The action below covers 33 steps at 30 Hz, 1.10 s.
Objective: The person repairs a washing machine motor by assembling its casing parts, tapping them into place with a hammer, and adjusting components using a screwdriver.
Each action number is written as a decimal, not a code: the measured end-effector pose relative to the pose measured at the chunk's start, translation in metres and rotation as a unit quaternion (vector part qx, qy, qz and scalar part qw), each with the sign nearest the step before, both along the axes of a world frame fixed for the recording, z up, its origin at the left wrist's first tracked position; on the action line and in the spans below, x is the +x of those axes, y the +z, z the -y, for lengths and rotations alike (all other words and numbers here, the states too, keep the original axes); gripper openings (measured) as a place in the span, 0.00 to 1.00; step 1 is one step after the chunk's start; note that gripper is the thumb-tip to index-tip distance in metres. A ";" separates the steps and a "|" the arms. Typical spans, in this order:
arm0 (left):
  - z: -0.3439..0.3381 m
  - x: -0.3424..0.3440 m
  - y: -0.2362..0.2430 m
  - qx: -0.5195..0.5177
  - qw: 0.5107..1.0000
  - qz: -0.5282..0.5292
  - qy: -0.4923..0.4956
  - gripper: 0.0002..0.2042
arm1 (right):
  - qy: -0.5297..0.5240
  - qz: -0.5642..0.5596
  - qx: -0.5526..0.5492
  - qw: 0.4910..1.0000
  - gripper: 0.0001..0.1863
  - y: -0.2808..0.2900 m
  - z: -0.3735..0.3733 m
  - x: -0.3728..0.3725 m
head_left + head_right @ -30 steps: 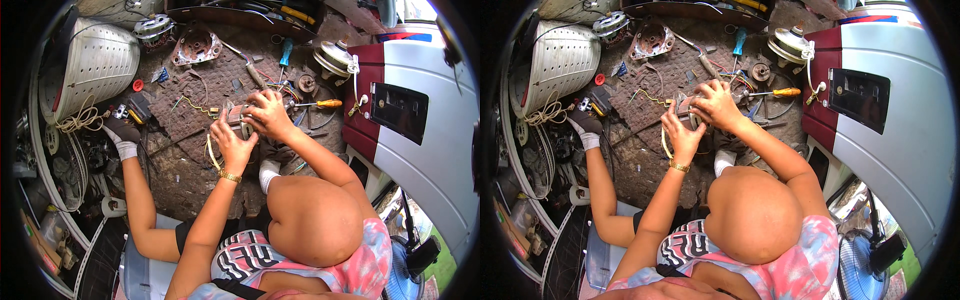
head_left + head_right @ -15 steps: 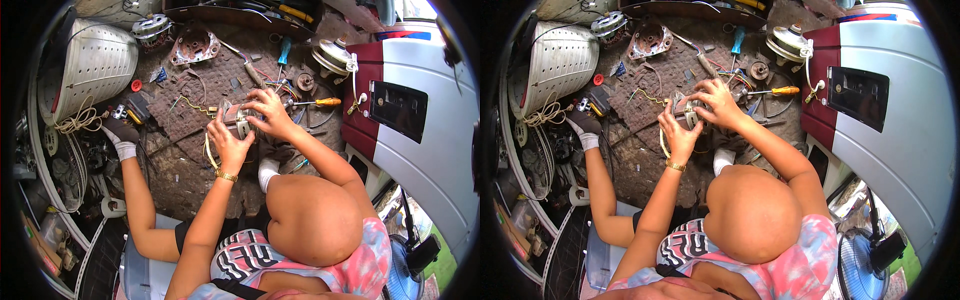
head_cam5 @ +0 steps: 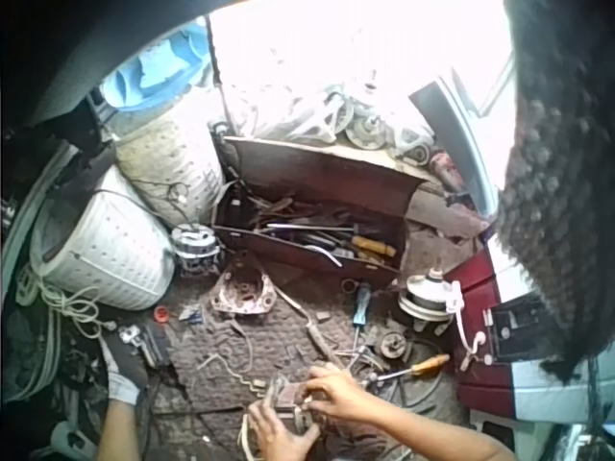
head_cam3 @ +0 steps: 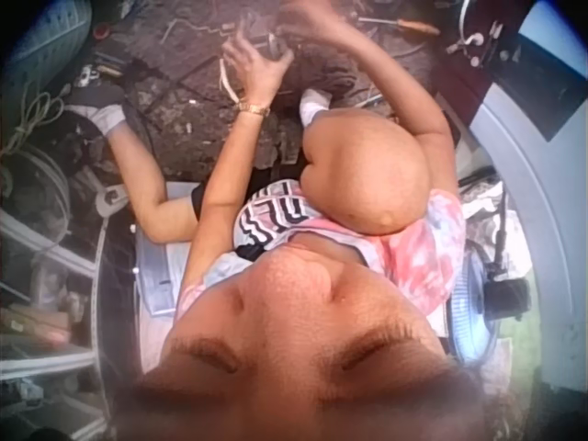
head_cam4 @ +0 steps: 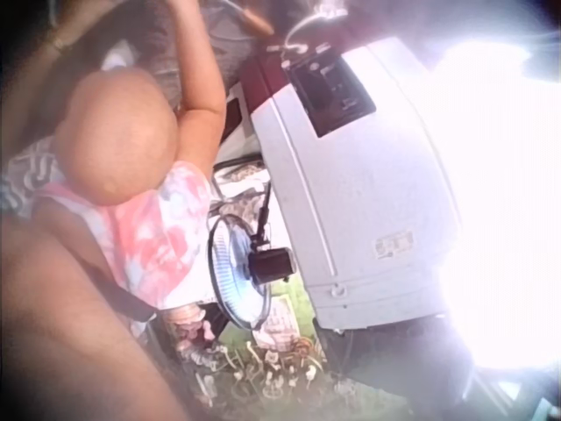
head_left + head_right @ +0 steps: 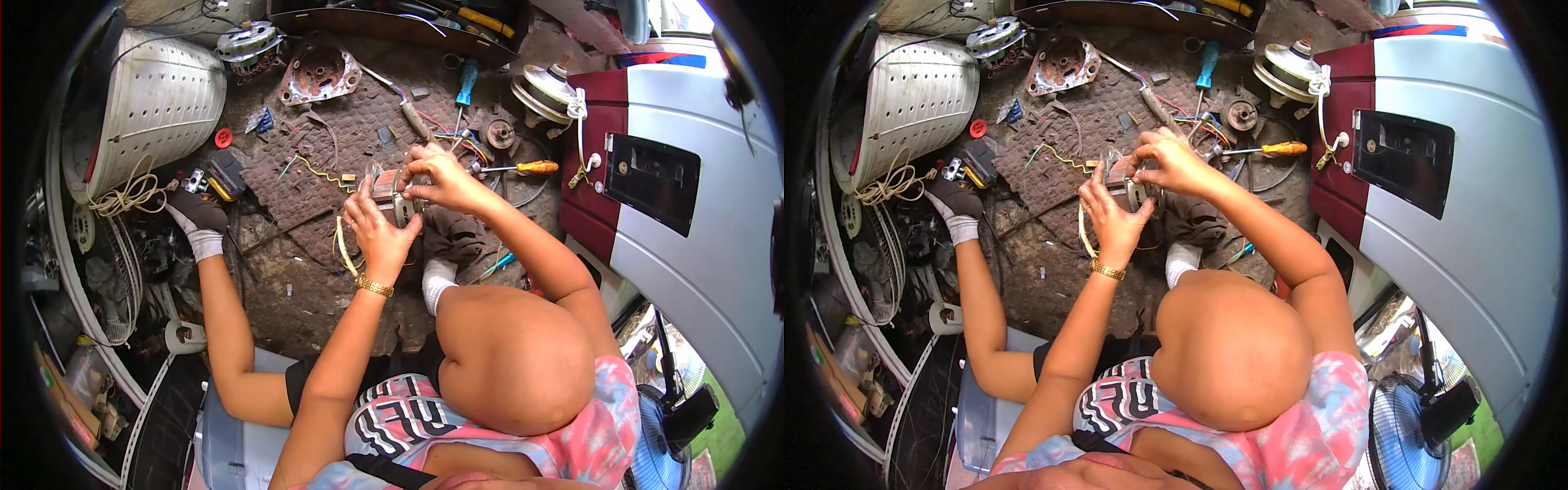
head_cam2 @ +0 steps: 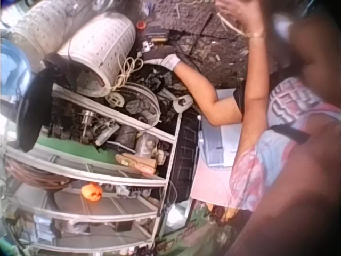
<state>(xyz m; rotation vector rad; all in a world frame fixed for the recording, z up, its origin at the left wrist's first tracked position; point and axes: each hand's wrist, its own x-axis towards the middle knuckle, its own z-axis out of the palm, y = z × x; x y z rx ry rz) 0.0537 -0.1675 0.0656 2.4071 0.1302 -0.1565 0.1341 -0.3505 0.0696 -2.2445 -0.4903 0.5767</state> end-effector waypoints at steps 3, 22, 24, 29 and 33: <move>0.000 -0.003 -0.003 0.005 1.000 0.008 0.003 0.53 | -0.063 -0.017 0.205 0.977 0.10 -0.032 -0.005 -0.011; 0.003 -0.004 -0.002 0.018 1.000 0.020 -0.006 0.51 | -0.124 -0.105 0.138 0.977 0.11 -0.050 -0.004 -0.022; 0.003 -0.004 -0.002 0.014 1.000 0.018 0.001 0.51 | -0.128 -0.101 0.123 0.979 0.11 -0.048 -0.006 -0.023; 0.002 -0.003 -0.001 0.014 1.000 0.012 0.002 0.51 | -0.146 -0.043 0.077 0.985 0.10 -0.031 -0.011 -0.029; 0.002 -0.003 -0.003 0.017 1.000 0.020 0.004 0.51 | -0.160 -0.003 0.093 0.983 0.10 -0.026 -0.011 -0.031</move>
